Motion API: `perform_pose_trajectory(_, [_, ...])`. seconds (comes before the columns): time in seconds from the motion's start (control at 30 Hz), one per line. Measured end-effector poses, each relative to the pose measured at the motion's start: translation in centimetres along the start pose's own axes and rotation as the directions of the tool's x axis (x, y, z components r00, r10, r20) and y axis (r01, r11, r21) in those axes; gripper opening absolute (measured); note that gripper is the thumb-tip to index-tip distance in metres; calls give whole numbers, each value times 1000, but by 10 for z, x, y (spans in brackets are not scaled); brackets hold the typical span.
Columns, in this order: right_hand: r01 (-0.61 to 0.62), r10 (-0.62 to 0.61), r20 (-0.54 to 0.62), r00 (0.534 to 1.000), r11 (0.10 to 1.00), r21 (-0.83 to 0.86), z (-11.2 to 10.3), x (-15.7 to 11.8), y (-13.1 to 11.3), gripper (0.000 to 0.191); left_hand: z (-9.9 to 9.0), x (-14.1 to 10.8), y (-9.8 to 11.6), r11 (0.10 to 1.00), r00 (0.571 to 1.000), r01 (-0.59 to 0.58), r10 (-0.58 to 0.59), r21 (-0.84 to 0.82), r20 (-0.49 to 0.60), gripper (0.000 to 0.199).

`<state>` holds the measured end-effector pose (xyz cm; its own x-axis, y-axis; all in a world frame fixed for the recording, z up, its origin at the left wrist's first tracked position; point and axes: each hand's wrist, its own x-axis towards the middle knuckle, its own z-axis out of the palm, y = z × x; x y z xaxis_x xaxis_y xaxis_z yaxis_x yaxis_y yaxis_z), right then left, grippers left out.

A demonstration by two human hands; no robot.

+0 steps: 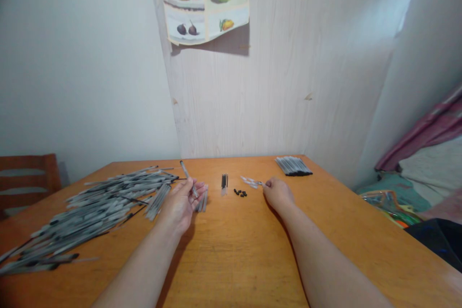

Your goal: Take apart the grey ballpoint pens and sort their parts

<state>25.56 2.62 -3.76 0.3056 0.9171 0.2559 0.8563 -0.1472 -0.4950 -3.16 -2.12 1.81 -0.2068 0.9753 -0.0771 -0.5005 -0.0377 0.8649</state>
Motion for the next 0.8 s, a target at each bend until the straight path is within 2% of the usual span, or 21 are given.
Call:
perform_pose_trajectory(0.13, [2,-1,35,999,999,-35,-4,-2,-3,25,1,-2,0,999,1000,3,-3,32,14,12])
perform_pose_trajectory(0.37, [-61,70,103,992,994,-86,-6,-3,-8,28,2,-4,0,998,1000,13,-15,66,26,11])
perform_pose_trajectory(0.53, [-47,55,102,993,996,-76,-7,-3,-7,30,1,-3,-1,997,1000,11,-13,74,23,13])
perform_pose_trajectory(0.63, [-46,48,54,997,999,-27,-7,-4,-8,31,0,-1,-2,997,1000,11,-13,77,27,15])
perform_pose_trajectory(0.7, [-50,51,-25,998,998,46,-7,-7,-13,31,-1,0,-3,997,999,12,-14,79,34,16])
perform_pose_trajectory(0.8, [36,16,-161,987,949,314,-10,-19,-33,26,-1,0,-3,997,999,9,-12,81,38,16])
